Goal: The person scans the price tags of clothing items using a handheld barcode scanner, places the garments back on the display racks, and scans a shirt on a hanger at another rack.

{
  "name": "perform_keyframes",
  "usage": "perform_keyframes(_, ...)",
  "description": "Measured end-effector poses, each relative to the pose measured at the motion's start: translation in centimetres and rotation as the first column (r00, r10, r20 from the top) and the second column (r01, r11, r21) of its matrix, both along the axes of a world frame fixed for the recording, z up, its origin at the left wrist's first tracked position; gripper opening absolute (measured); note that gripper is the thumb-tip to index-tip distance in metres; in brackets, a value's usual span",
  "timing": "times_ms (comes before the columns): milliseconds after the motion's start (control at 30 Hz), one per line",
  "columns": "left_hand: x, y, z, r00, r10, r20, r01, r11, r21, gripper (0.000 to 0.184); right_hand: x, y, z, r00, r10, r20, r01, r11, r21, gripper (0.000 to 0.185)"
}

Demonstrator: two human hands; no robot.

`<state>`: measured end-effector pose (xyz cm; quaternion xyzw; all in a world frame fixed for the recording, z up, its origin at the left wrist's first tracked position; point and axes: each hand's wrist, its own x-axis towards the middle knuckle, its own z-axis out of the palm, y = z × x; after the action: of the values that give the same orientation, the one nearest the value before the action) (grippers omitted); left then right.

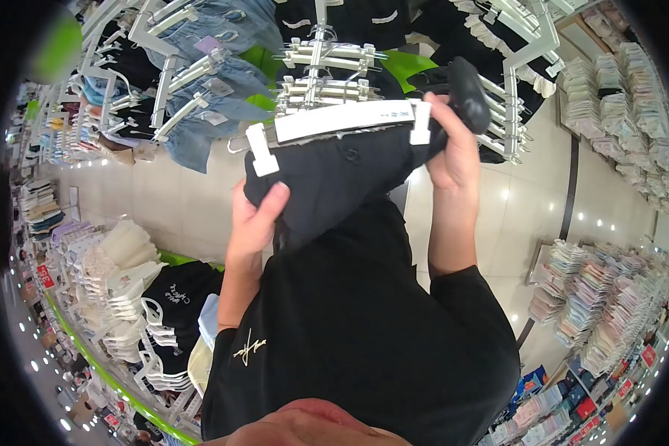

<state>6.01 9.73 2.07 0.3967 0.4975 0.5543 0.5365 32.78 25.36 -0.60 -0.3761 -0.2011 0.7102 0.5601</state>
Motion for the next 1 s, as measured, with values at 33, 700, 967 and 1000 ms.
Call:
perform_keyframes(33,-0.2,-0.1,-0.7,0.993,0.062,0.100,-0.058,0.998,-0.040,0.026,-0.6,-0.1,-0.7,1.000,0.024,-0.005,-0.024,0.999,-0.029,0.012)
perform_keyframes(700,-4.5,-4.1,-3.3,0.909,0.398,0.128,-0.374,0.911,-0.176,0.028,-8.8,-3.1,-2.1,0.969,0.178,0.174,-0.203,0.969,0.141,0.041)
perform_keyframes(967,-8.7,-7.0,-3.4,0.978,0.184,-0.097,-0.205,0.935,-0.290,0.023,-7.0,1.0,-3.6,0.998,-0.018,0.067,0.005,0.984,0.178,0.037)
perform_keyframes(1000,-9.1,-7.3,-3.4,0.974,0.211,-0.082,-0.226,0.932,-0.284,0.023,-6.8,1.2,-3.5,0.998,-0.018,0.055,0.008,0.984,0.178,0.038)
